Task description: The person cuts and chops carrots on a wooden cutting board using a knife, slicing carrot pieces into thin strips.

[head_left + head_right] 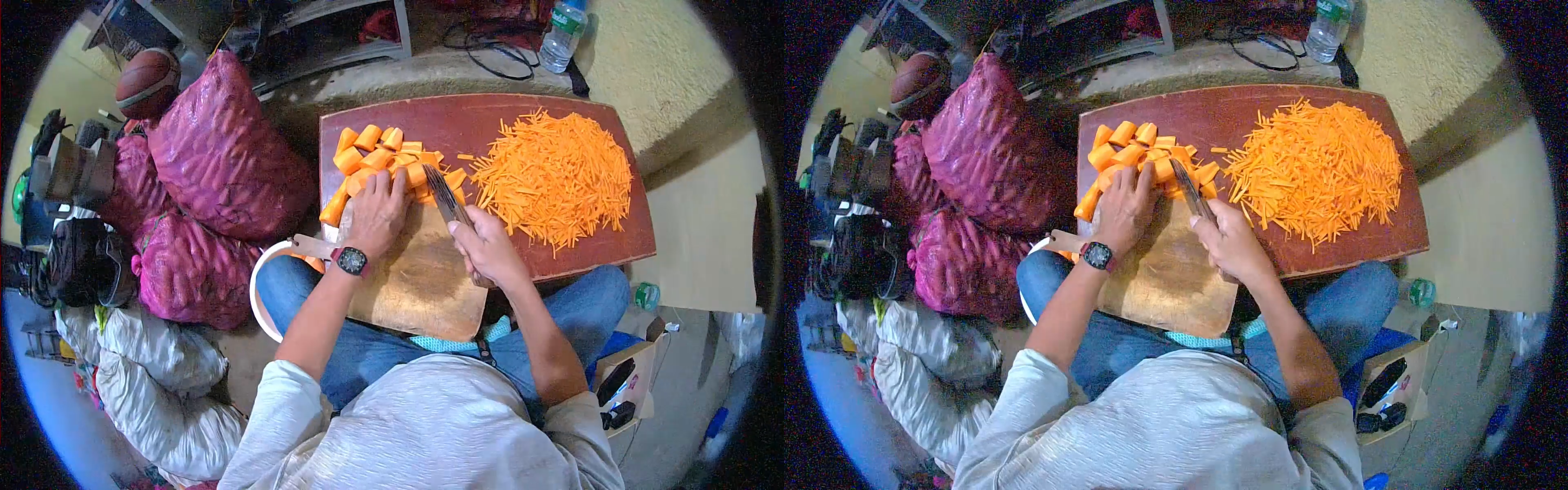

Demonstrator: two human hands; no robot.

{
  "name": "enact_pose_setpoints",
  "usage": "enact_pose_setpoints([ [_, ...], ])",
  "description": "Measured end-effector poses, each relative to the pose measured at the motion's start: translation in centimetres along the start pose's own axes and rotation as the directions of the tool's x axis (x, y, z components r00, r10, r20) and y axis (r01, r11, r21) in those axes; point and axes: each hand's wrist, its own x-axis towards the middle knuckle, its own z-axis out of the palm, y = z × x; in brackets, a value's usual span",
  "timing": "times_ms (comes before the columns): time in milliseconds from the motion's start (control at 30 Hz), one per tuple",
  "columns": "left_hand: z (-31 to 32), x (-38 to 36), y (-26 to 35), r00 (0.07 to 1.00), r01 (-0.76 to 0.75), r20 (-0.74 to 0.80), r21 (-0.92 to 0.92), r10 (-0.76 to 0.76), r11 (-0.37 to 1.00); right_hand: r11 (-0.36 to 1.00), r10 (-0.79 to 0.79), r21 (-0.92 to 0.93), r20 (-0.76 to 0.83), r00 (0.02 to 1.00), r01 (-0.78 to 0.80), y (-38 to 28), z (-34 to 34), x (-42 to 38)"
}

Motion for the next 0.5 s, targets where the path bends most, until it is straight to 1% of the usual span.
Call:
enact_pose_setpoints([
  [67,-0.2,0.6,0.1,1.0,0.007,-0.022,-0.019,-0.007,1.0,0.999,0.028,0.024,-0.02,0.999,-0.028,-0.1,-0.1,0.5],
  [133,0.0,0.4,-0.1,0.987,-0.008,-0.159,-0.105,-0.009,0.994,0.998,0.011,0.057,-0.036,0.999,-0.009,0.0,-0.4,0.2],
  [167,0.1,0.1,-0.2,0.987,-0.013,-0.161,-0.106,-0.004,0.994,0.996,0.001,0.091,-0.048,0.999,0.004,0.2,-0.6,-0.1],
  [233,-0.1,-0.4,0.1,0.97,0.028,-0.228,-0.234,-0.083,0.972,0.993,0.011,0.117,-0.042,0.999,-0.005,0.9,-1.1,-1.1],
  [267,0.0,-0.6,0.4,0.971,0.025,-0.226,-0.237,-0.08,0.971,0.99,0.022,0.141,-0.031,0.999,-0.018,1.2,-1.2,-1.5],
  [333,-0.7,-0.9,1.3,0.985,0.101,-0.114,-0.206,-0.127,0.973,0.99,0.031,0.137,-0.031,0.999,-0.026,0.5,-1.1,-2.5],
  [367,-0.7,-0.9,1.5,0.985,0.104,-0.115,-0.206,-0.13,0.973,0.991,0.034,0.132,-0.025,0.999,-0.03,0.2,-1.0,-2.9],
  [433,-0.7,-0.4,1.7,0.985,0.168,-0.015,-0.142,-0.171,0.976,0.992,0.026,0.125,-0.028,0.999,-0.022,0.1,-0.9,-3.0],
  [500,-1.0,0.0,1.7,0.989,0.132,-0.049,-0.138,-0.14,0.982,0.992,0.016,0.123,-0.041,0.999,-0.011,0.1,-0.9,-3.0],
])
